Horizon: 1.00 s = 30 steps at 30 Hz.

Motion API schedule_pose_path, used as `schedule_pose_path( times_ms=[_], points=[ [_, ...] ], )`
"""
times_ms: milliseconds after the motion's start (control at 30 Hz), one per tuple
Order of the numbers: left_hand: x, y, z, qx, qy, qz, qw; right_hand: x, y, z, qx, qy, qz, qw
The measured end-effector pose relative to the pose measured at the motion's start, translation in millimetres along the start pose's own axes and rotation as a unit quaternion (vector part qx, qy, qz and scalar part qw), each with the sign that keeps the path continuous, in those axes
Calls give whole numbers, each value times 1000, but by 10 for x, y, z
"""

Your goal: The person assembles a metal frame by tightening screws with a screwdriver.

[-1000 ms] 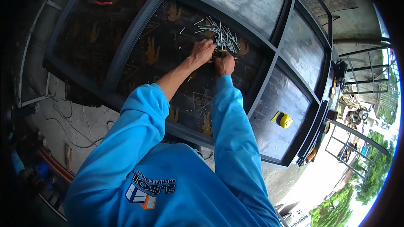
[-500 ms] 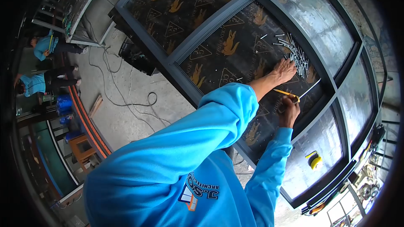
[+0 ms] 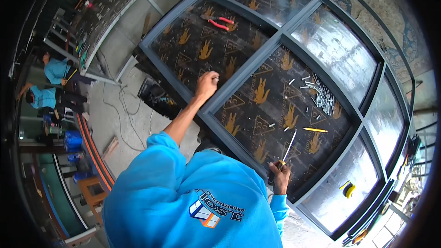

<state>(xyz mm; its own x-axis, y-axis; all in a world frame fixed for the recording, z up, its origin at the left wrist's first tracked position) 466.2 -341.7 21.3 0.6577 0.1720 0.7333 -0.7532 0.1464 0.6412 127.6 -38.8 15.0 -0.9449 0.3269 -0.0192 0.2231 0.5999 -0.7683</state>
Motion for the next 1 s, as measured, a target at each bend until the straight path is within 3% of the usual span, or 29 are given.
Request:
schedule_pose_path(
  times_ms=[67, 133, 167, 267, 300, 333, 400, 433, 467, 533, 567, 633, 700, 767, 900, 1000],
  points=[
    [372, -426, 187, 11, -39, 82, 996, -428, -37, 118, 8, 2, -25, 1000],
    [410, -842, 374, -110, -77, 112, 985, -904, -11, 273, 18, 26, -63, 998],
    [394, -938, 414, -150, -139, 129, 970, -1175, -30, 311, 19, 48, -46, 998],
    [274, -1113, 593, -240, -242, 49, 939, -1810, -86, 390, 116, 168, -36, 978],
    [272, -1092, 686, -273, -239, 52, 930, -1983, -152, 364, 136, 230, -86, 960],
    [306, -1111, 615, -294, -249, 53, 921, -2063, -87, 334, 229, 297, -111, 920],
    [342, -951, 586, -351, -193, 15, 916, -2328, -97, 93, 82, 352, 4, 933],
    [314, -797, 570, -375, -226, -7, 899, -2339, 166, 162, 72, 396, -46, 914],
    [221, -616, 529, -442, -274, -64, 852, -2438, 88, 110, 97, 495, -169, 847],
    [43, -281, 318, -550, -400, -102, 726, -2605, -7, 71, 76, 555, -184, 808],
    [61, -177, 237, -559, -417, -112, 708, -2708, -32, 30, 54, 558, -215, 800],
    [45, -48, -24, -737, -416, 38, 531, -2911, -78, 24, 37, 548, -242, 800],
    [-47, 5, -112, -754, -438, 57, 485, -2940, -23, 39, 23, 553, -199, 809],
    [-170, 42, -251, -794, -461, 82, 389, -2901, 21, 57, 27, 555, -179, 812],
    [-513, 42, -382, -830, -432, 52, 348, -2847, -26, 89, -5, 516, -202, 832],
    [-389, 0, -372, -841, -406, -4, 357, -2867, 1, 106, -6, 531, -196, 824]
  ],
)
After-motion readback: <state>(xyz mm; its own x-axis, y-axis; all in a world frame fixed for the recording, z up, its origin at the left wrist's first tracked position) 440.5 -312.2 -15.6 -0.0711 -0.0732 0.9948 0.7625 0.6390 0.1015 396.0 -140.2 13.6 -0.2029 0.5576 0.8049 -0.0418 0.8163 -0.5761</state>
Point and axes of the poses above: each hand's wrist, its own z-axis towards the middle knuckle, its own x-axis out of the back of the hand, y = z × x, the point moved 5 cm from there along z, towards the middle knuckle
